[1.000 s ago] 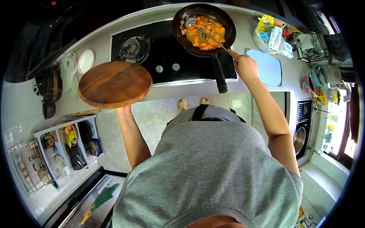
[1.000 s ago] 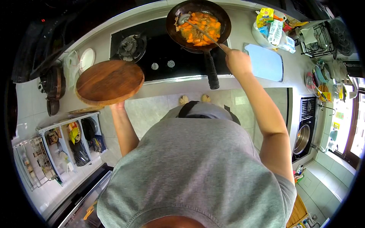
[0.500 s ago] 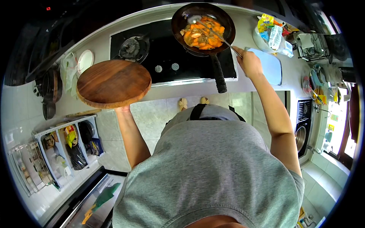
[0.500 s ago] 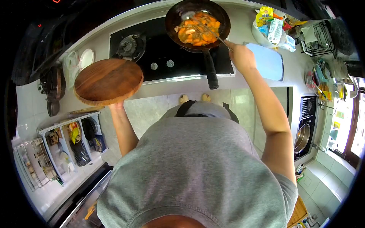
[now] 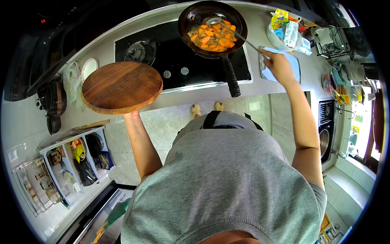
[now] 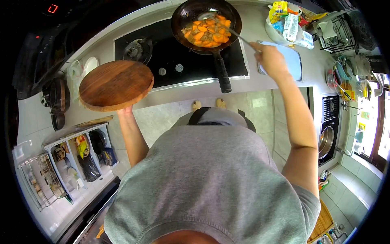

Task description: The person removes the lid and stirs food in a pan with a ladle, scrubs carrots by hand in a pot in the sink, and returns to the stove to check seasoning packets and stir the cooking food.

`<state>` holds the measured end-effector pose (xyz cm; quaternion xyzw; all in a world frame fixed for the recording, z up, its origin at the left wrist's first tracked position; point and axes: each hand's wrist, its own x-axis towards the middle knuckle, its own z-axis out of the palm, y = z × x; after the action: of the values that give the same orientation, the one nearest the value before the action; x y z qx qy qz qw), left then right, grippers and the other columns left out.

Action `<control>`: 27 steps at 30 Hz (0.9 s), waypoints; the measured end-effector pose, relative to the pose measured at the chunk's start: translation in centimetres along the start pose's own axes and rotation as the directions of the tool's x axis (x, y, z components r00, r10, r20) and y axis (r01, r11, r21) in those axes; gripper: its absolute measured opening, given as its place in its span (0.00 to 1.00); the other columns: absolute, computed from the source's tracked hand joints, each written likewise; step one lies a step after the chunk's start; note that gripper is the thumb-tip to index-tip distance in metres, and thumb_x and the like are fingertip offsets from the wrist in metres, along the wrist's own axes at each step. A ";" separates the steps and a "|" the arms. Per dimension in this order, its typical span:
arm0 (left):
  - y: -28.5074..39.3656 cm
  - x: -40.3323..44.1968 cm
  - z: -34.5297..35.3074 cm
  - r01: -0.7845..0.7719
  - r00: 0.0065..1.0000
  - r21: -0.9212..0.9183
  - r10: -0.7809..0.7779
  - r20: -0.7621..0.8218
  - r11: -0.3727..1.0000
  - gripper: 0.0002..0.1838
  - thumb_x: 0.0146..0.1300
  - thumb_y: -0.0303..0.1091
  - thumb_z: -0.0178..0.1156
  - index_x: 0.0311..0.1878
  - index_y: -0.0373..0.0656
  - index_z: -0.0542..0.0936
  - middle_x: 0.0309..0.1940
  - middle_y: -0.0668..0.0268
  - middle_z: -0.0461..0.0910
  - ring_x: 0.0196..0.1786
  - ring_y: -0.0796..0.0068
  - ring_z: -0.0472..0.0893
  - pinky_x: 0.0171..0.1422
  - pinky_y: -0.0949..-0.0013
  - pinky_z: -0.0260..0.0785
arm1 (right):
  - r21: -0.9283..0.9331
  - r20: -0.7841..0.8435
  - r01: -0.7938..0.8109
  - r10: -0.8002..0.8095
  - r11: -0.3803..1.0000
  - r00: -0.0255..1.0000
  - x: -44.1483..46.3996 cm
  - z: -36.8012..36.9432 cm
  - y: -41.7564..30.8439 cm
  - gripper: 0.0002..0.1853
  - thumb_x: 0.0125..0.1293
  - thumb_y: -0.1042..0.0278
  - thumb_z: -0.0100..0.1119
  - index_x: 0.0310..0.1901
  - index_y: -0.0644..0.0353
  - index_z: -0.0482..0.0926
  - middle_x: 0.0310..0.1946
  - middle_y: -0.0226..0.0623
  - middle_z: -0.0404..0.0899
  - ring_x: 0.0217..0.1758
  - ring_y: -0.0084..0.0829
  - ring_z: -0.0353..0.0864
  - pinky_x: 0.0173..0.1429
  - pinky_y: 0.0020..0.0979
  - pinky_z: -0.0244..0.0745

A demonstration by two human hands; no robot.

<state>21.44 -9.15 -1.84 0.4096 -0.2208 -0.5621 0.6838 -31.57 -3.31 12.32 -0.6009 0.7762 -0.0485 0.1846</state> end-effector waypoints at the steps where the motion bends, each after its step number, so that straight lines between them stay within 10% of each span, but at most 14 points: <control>1: 0.1 -0.1 -0.1 0.000 1.000 0.002 0.000 0.000 1.000 0.20 0.69 0.34 0.59 0.61 0.37 0.73 0.58 0.57 0.77 0.58 0.60 0.78 0.63 0.56 0.74 | -0.055 -0.010 -0.008 0.008 0.998 1.000 -1.1 -1.9 0.1 0.23 0.64 0.68 0.59 0.61 0.42 0.79 0.39 0.50 0.83 0.44 0.47 0.83 0.50 0.43 0.76; 10: -0.7 0.7 1.0 0.002 1.000 0.014 -0.003 0.008 1.000 0.20 0.69 0.33 0.59 0.61 0.37 0.73 0.58 0.57 0.77 0.57 0.60 0.78 0.63 0.57 0.74 | -0.330 -0.007 0.027 -0.031 0.944 1.000 -6.1 -7.7 -0.3 0.22 0.59 0.71 0.62 0.55 0.40 0.84 0.33 0.48 0.83 0.36 0.47 0.82 0.44 0.43 0.76; 27: -0.9 0.4 1.8 -0.015 1.000 0.048 0.015 0.007 0.999 0.19 0.69 0.33 0.59 0.60 0.37 0.74 0.57 0.58 0.77 0.57 0.61 0.78 0.62 0.57 0.74 | 0.132 0.022 -0.054 0.051 0.990 0.998 -4.1 1.6 -1.2 0.21 0.63 0.67 0.62 0.59 0.44 0.80 0.30 0.49 0.81 0.36 0.46 0.82 0.45 0.42 0.76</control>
<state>19.62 -10.10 -1.60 0.4224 -0.2395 -0.5530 0.6771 -29.04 0.45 12.12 -0.5670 0.7851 -0.0894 0.2327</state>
